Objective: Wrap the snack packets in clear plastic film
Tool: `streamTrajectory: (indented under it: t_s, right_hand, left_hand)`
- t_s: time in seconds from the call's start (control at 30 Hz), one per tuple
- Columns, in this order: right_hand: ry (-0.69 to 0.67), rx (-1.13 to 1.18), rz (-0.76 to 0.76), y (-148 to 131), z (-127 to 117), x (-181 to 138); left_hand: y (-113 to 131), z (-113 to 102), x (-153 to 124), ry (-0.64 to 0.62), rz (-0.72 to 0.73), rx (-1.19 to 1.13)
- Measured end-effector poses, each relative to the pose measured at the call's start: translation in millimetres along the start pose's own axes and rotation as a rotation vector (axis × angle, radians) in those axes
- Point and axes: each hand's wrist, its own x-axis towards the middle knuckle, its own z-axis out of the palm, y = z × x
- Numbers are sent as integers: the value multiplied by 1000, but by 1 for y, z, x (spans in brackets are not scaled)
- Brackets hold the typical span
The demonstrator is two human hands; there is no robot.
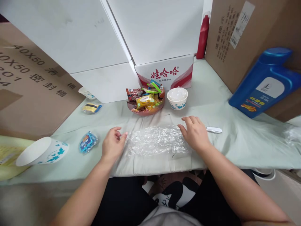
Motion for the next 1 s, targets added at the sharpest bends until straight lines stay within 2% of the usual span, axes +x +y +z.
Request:
streamTrajectory:
  t_s: [0.07,0.1,0.13,0.2,0.27,0.33,0.43,0.5,0.6,0.7,0.8,1.0]
  right_hand:
    - [5,97,-101,-6,-8,-3]
    - [-39,149,-161,-10,-10,-5]
    - [-110,190,-233,-15,-10,-7]
    - [-292,210,-380,-22,-2,-13]
    - [-449,154,-448,-25,13,-18]
    - [-522,86,-418,-22,27,-21]
    - [-518,37,-345,-13,33,-22]
    - [-496,55,-355,-9,24,-21]
    - [-510,155,-485,-10,0,-18]
    - [-608,252,-604,-14,-17,-18]
    - [-633,238,-564,-12,-20,-20]
    - [-564,180,-544,-1,-20,-21]
  left_hand:
    - [8,-8,-4,142,134,-16]
    - [13,-10,-8,140,231,-32]
    - [18,-10,-12,73,348,-44]
    - [27,-3,-21,-183,579,-26]
    - [29,9,-29,-430,708,63]
    - [25,19,-33,-554,711,152]
    - [16,21,-34,-574,682,168]
    - [13,13,-33,-526,685,109]
    - [12,-5,-31,-482,681,-13]
    - [11,-19,-28,-560,673,-92]
    - [5,-25,-24,-630,661,-109]
    - [-4,-24,-20,-583,634,-146]
